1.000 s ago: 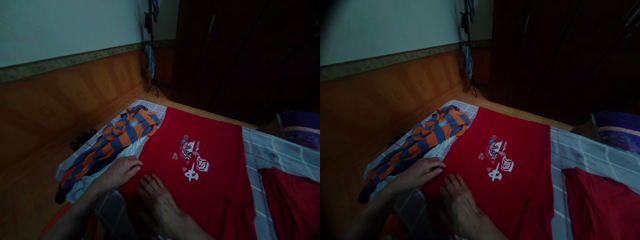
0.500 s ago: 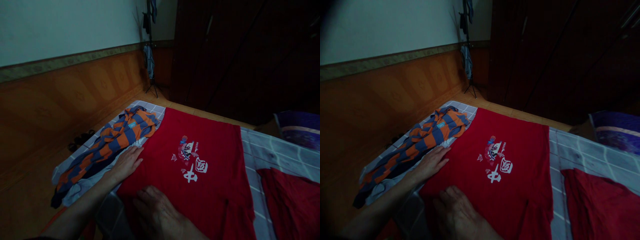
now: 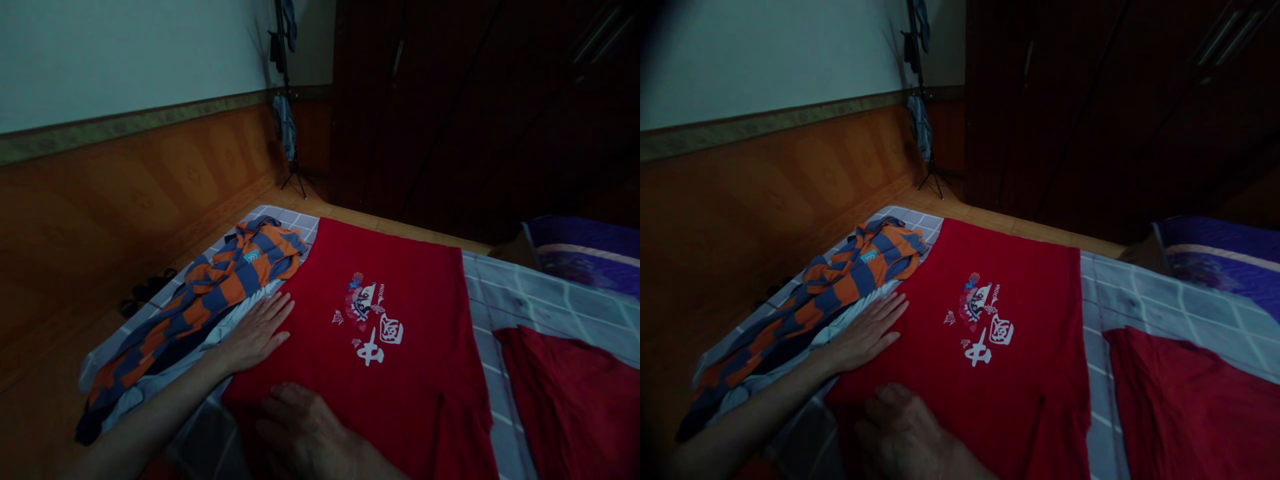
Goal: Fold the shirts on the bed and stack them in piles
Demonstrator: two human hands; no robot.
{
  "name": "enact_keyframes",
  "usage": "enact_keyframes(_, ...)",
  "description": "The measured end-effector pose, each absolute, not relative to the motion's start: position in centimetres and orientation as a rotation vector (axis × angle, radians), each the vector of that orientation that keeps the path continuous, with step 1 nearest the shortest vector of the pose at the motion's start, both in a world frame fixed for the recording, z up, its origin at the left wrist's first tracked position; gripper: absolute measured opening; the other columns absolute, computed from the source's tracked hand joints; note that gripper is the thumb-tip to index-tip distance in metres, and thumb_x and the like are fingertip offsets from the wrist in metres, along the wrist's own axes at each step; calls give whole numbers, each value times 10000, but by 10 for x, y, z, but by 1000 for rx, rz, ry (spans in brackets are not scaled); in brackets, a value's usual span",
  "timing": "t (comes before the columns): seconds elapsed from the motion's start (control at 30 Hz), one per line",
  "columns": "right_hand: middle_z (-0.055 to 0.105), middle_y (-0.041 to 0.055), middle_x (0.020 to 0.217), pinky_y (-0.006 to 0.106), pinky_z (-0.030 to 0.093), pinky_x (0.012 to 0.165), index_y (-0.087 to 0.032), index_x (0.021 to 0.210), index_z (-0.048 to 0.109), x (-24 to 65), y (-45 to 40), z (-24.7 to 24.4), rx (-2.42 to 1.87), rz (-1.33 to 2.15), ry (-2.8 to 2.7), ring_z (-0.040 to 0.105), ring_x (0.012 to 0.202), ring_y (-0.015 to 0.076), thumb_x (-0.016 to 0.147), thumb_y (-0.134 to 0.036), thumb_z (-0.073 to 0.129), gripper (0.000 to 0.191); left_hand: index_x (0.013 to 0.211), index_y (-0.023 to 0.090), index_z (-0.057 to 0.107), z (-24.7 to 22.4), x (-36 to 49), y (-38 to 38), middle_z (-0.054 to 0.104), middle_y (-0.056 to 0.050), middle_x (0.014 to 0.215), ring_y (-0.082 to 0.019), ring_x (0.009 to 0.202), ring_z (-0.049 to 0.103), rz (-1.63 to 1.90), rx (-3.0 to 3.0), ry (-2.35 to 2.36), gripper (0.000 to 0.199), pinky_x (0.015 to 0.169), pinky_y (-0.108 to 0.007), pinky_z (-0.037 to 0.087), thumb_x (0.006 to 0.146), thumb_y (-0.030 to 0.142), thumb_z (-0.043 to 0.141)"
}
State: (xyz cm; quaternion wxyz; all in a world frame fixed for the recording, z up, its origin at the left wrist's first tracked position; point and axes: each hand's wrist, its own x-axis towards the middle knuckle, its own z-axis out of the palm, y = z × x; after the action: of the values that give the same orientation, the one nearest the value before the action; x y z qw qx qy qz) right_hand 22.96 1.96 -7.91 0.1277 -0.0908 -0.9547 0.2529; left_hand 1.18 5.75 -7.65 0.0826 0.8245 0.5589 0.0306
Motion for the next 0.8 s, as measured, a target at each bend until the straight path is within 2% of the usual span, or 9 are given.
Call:
enact_keyframes(0.13, 616, 24, 1151, 283, 418, 972, -222, 1087, 577, 228, 20, -81, -265, 709, -2783, 521, 1095, 159, 949, -316, 424, 226, 1460, 136, 250, -73, 10, 81, 248, -119, 1525, -236, 1406, 202, 34, 2450, 1745, 570, 1128, -428, 213, 968, 412, 333)
enact_keyframes(0.27, 621, 10, 1117, 266, 426, 941, -221, 1055, 582, 226, 23, -86, -239, 740, -2796, 520, 1057, 148, 944, -346, 450, 214, 1362, 128, 437, -58, 27, 114, 437, -129, 1425, -266, 1299, 399, -58, 2518, 1843, 483, 1041, -432, 339, 961, 388, 365)
enact_keyframes(0.4, 623, 2, 1062, 249, 430, 909, -222, 1008, 590, 223, 23, -100, -216, 736, -2767, 525, 994, 136, 950, -348, 447, 200, 1277, 160, 528, -45, 49, 148, 550, -126, 1313, -276, 1215, 475, -42, 2592, 1866, 410, 989, -437, 370, 948, 370, 402)
enact_keyframes(0.53, 636, -10, 953, 228, 449, 846, -217, 905, 588, 217, 23, -110, -230, 701, -2754, 543, 888, 121, 954, -343, 448, 195, 1004, 131, 667, -44, 65, 185, 678, -151, 1012, -287, 1043, 586, -36, 2594, 1915, 346, 943, -439, 390, 940, 356, 411)
enact_keyframes(0.57, 638, -13, 944, 224, 450, 842, -216, 894, 584, 216, 23, -112, -223, 693, -2750, 545, 884, 119, 953, -332, 452, 185, 995, 129, 666, -46, 67, 193, 678, -151, 1004, -284, 1041, 589, -19, 2590, 1933, 365, 952, -438, 383, 949, 358, 386)
enact_keyframes(0.63, 643, -22, 939, 214, 452, 841, -218, 882, 577, 214, 24, -117, -188, 685, -2741, 552, 891, 114, 948, -302, 463, 156, 1140, 128, 609, -54, 71, 208, 627, -154, 1167, -278, 1143, 539, 25, 2590, 1945, 411, 998, -425, 353, 958, 397, 357)
enact_keyframes(0.7, 651, -27, 955, 212, 455, 853, -223, 886, 578, 212, 27, -124, -162, 683, -2721, 563, 920, 113, 944, -284, 468, 139, 1294, 104, 494, -64, 72, 219, 501, -167, 1353, -280, 1262, 442, 58, 2580, 1953, 505, 1044, -409, 318, 945, 450, 377)
enact_keyframes(0.8, 661, -35, 993, 221, 468, 859, -241, 911, 593, 209, 29, -137, -147, 679, -2689, 580, 960, 121, 938, -311, 478, 137, 1336, 35, 437, -77, 74, 231, 419, -210, 1414, -296, 1324, 363, 95, 2535, 2006, 580, 1083, -412, 270, 947, 458, 358)
